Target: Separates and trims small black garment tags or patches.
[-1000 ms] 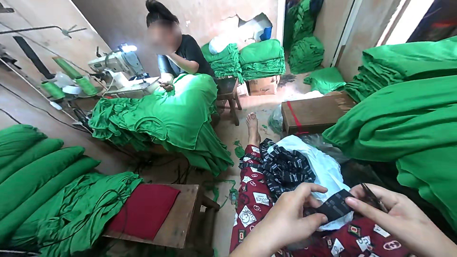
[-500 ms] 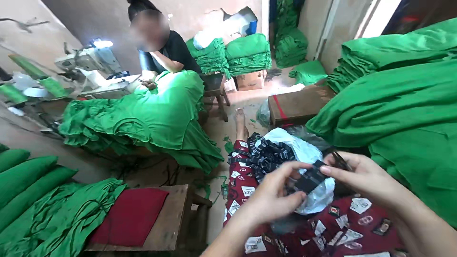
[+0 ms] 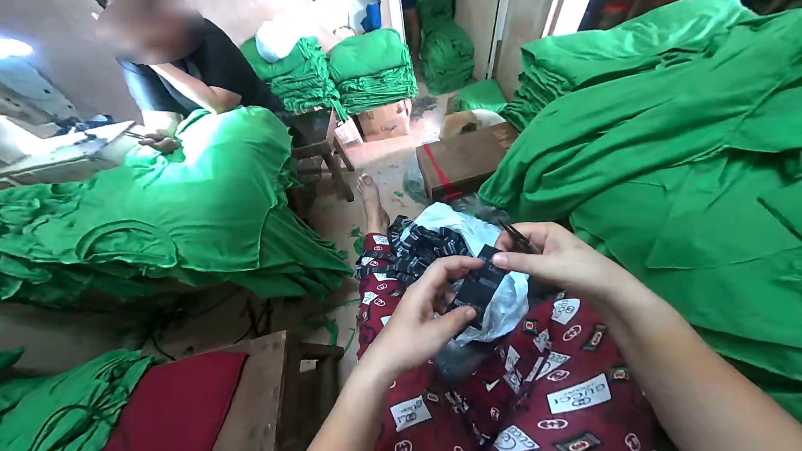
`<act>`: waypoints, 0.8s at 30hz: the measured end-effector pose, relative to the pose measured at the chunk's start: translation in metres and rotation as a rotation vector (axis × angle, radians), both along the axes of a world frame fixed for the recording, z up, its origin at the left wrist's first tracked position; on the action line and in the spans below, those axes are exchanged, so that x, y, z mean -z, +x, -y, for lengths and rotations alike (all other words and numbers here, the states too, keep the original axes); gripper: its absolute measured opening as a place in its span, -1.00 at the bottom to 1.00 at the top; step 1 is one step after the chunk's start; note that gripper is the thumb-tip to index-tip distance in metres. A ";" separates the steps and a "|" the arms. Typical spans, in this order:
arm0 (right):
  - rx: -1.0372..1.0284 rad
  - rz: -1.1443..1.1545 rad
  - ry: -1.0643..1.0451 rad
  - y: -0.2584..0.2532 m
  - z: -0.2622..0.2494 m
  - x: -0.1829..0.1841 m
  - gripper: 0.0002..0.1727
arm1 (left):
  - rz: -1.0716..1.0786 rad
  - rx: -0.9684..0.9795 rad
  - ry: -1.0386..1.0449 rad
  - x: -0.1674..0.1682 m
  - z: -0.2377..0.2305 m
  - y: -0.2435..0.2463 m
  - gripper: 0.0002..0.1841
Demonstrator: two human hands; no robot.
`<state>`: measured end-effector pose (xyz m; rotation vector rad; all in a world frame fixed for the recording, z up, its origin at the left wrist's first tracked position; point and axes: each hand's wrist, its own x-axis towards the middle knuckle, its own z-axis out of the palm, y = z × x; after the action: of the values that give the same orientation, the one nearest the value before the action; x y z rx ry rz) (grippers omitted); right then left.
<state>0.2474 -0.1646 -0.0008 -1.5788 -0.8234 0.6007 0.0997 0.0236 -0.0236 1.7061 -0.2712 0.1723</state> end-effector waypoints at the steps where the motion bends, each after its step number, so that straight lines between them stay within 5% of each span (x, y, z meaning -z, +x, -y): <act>1: 0.000 -0.006 -0.004 0.000 0.000 0.000 -0.92 | 0.002 0.014 -0.002 0.001 0.000 0.001 -0.46; 16: -0.018 -0.007 0.024 0.004 0.003 0.000 -0.94 | -0.012 0.101 0.005 -0.007 -0.003 0.009 -0.55; 19: -0.043 -0.013 -0.033 -0.001 0.010 0.013 -0.62 | -0.016 0.084 -0.012 -0.004 -0.004 0.009 -0.51; 24: -0.178 -0.209 -0.142 -0.025 0.022 0.032 -0.61 | -0.019 0.056 -0.002 -0.001 -0.008 0.010 -0.46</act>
<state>0.2222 -0.1865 -0.0330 -1.5474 -0.7816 0.9541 0.1097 0.0311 -0.0225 1.6956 -0.3043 0.1155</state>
